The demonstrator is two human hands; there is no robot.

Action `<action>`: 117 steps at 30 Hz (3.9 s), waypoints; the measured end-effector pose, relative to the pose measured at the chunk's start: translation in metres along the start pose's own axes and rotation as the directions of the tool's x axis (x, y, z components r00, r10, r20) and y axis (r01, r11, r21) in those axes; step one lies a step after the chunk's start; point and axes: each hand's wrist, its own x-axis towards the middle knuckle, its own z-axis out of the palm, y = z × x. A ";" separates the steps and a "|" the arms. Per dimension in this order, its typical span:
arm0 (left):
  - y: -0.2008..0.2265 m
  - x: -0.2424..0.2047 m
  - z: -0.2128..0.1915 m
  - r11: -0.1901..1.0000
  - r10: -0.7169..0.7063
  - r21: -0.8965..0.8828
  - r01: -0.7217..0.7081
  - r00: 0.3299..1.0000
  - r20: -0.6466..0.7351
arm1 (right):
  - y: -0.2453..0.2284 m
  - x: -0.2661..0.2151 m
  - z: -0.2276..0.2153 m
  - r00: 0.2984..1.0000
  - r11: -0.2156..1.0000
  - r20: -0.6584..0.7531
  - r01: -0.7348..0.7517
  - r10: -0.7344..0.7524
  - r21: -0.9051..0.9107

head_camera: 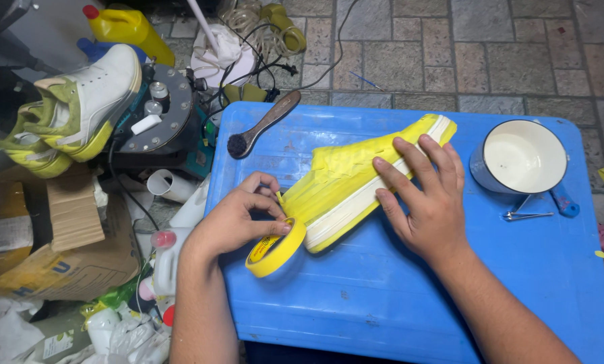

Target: The person wraps a yellow sneaker with yellow masking tape, covering the upper and sides while leaving the white midsole exposed. They repeatedly pull, smooth, and tear tape segments to fully mask the shoe surface.

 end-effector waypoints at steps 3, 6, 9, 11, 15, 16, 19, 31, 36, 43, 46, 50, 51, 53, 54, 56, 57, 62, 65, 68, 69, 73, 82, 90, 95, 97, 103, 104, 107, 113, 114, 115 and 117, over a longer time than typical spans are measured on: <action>-0.001 0.000 0.000 0.992 -0.081 -0.093 0.087 0.995 0.067 | 0.001 0.000 0.003 1.000 1.000 -0.017 0.013 -0.013 0.026; -0.002 0.003 -0.001 0.981 -0.104 -0.145 0.126 0.983 0.148 | 0.001 -0.004 0.007 1.000 0.998 -0.030 0.009 -0.007 0.062; -0.004 0.006 -0.002 0.976 -0.064 -0.191 0.104 0.977 0.202 | -0.009 -0.016 0.011 0.998 0.999 -0.054 -0.032 0.034 0.044; -0.008 0.007 -0.001 0.973 -0.053 -0.211 0.092 0.981 0.184 | -0.016 -0.023 0.013 0.997 0.995 0.035 0.069 -0.072 0.077; -0.016 0.011 0.001 0.955 0.061 -0.297 -0.009 0.984 0.165 | -0.041 -0.032 0.024 0.964 0.946 -0.020 0.263 -0.264 0.190; -0.017 0.012 0.004 0.951 0.075 -0.307 -0.026 0.986 0.147 | -0.042 -0.031 0.027 0.969 0.946 -0.025 0.244 -0.244 0.213; -0.013 0.016 0.015 0.943 0.104 -0.325 -0.067 0.990 0.097 | -0.041 -0.023 0.033 0.979 0.955 -0.047 0.205 -0.200 0.215; 0.030 0.009 0.031 0.928 0.091 -0.363 -0.082 0.996 0.009 | -0.016 0.004 0.012 0.943 0.937 -0.171 0.312 -0.285 0.155; 0.035 0.015 0.029 0.932 0.063 -0.359 -0.057 0.998 0.004 | -0.013 0.013 0.002 0.943 0.932 -0.256 0.275 -0.214 0.237; 0.060 0.036 0.038 0.869 0.169 -0.468 -0.161 0.985 -0.024 | -0.009 0.012 -0.005 0.901 0.905 -0.424 0.102 0.092 0.413; 0.084 0.046 0.053 0.649 0.253 -0.713 -0.264 0.959 -0.125 | -0.013 0.005 -0.007 0.878 0.836 -0.413 0.028 0.241 0.548; 0.118 0.051 0.054 0.706 0.398 -0.556 -0.438 0.895 -0.199 | -0.013 -0.001 -0.017 0.872 0.703 -0.311 -0.052 0.378 0.709; 0.125 0.053 0.053 0.749 0.414 -0.487 -0.449 0.891 -0.185 | -0.012 -0.001 -0.021 0.873 0.699 -0.290 -0.079 0.393 0.711; 0.136 0.062 0.050 0.814 0.442 -0.350 -0.463 0.886 -0.143 | -0.011 -0.002 -0.027 0.873 0.696 -0.234 -0.153 0.427 0.701; 0.140 0.068 0.049 0.839 0.451 -0.281 -0.466 0.885 -0.120 | -0.011 -0.002 -0.028 0.862 0.628 -0.190 -0.175 0.470 0.759; 0.149 0.089 0.050 0.839 0.460 -0.276 -0.469 0.882 -0.099 | -0.011 0.003 -0.027 0.825 0.396 -0.095 -0.163 0.557 0.904; 0.152 0.099 0.052 0.840 0.462 -0.273 -0.468 0.882 -0.090 | -0.010 0.006 -0.026 0.805 0.220 -0.025 -0.132 0.593 0.967; 0.153 0.138 0.052 0.822 0.569 -0.028 -0.569 0.822 0.031 | 0.005 0.003 -0.025 0.799 -0.358 0.388 -0.233 0.460 0.904; 0.143 0.143 0.052 0.836 0.546 -0.053 -0.545 0.821 0.167 | 0.010 -0.009 -0.010 0.741 -0.444 0.511 -0.317 0.435 0.838; 0.129 0.140 0.052 0.826 0.563 -0.096 -0.556 0.800 0.208 | 0.023 -0.022 -0.001 0.718 -0.367 0.504 -0.357 0.480 0.859; 0.125 0.137 0.055 0.816 0.578 -0.114 -0.567 0.790 0.204 | 0.026 -0.026 0.001 0.719 -0.327 0.487 -0.365 0.496 0.872; 0.118 0.140 0.063 0.798 0.593 0.011 -0.602 0.789 0.161 | 0.036 -0.029 0.011 0.709 -0.188 0.410 -0.374 0.574 0.908; 0.118 0.147 0.092 0.821 0.520 0.292 -0.490 0.854 -0.030 | 0.045 -0.025 0.025 0.690 -0.146 0.487 -0.493 0.536 0.858; 0.133 0.127 0.072 0.956 0.259 0.152 -0.252 0.966 -0.024 | 0.037 -0.019 0.020 0.690 -0.097 0.454 -0.491 0.563 0.866; 0.135 0.103 0.054 0.967 0.086 0.248 -0.066 0.994 -0.072 | 0.034 -0.018 0.019 0.700 -0.087 0.438 -0.478 0.564 0.874; 0.134 0.093 0.049 0.953 0.130 0.288 -0.095 0.986 -0.107 | 0.034 -0.020 0.020 0.720 -0.040 0.407 -0.468 0.562 0.883; 0.132 0.069 0.035 0.978 0.133 0.183 -0.103 0.978 -0.161 | 0.037 -0.025 0.021 0.801 0.127 0.290 -0.410 0.523 0.903; 0.132 0.066 0.034 0.973 0.168 0.183 -0.137 0.972 -0.165 | 0.037 -0.026 0.022 0.801 0.134 0.284 -0.408 0.527 0.903; 0.133 0.062 0.034 0.952 0.243 0.229 -0.201 0.955 -0.172 | 0.038 -0.029 0.025 0.781 0.107 0.286 -0.408 0.555 0.906; 0.131 0.050 0.031 0.916 0.357 0.251 -0.314 0.922 -0.148 | 0.045 -0.034 0.030 0.790 0.135 0.280 -0.413 0.546 0.901; 0.129 0.048 0.030 0.908 0.380 0.249 -0.338 0.913 -0.145 | 0.046 -0.034 0.030 0.795 0.143 0.275 -0.410 0.541 0.901; 0.127 0.046 0.030 0.912 0.377 0.231 -0.339 0.915 -0.145 | 0.046 -0.035 0.031 0.798 0.141 0.272 -0.403 0.538 0.904; 0.123 0.043 0.029 0.920 0.370 0.194 -0.340 0.918 -0.146 | 0.046 -0.035 0.031 0.805 0.137 0.266 -0.392 0.531 0.910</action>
